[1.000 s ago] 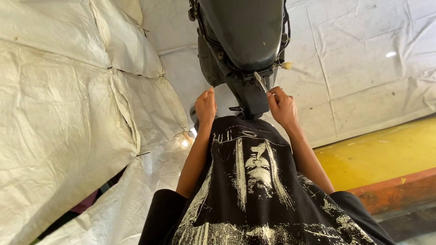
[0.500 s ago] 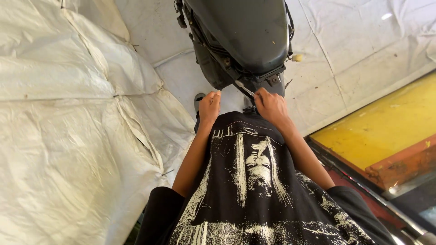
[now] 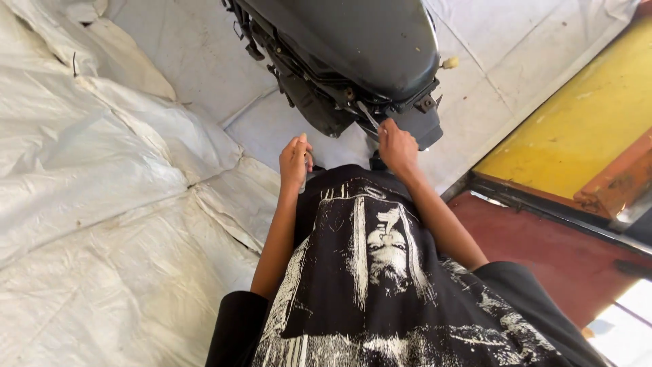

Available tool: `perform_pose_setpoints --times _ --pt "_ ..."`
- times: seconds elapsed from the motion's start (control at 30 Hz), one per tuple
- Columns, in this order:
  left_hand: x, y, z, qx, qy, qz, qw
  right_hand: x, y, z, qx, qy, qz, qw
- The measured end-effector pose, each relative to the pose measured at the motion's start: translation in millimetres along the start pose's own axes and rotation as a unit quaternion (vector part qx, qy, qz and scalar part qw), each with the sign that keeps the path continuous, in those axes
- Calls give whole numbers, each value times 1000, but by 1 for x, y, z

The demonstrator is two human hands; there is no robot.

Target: The person uses a screwdriver to work on the underside of a motorcycle seat, manipulating components and wires. They also hold a small spray bottle in their left hand while performing the task.

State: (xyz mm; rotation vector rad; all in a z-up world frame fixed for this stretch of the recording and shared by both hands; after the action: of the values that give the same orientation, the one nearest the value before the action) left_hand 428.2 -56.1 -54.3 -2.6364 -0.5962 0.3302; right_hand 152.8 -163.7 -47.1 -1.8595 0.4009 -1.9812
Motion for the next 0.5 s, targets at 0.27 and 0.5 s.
perform_pose_setpoints --times 0.27,0.5 --pt "6 9 -12 7 14 54 998 16 -18 5 -21 105 -51 993" --pt "4 4 -8 28 33 94 995 20 -24 2 -30 115 -59 991"
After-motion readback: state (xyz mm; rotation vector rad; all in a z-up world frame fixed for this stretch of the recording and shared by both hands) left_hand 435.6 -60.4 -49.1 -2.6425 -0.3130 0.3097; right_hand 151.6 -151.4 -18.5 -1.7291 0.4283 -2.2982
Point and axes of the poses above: each hand's wrist, its own y-axis towards the middle knuckle, its own x-axis out of the back of the hand, z = x × y, the point moved 9 cm from there along y, towards the middle knuckle, and after that the axes turned 13 degrees about -y, right-handed, at the moved point
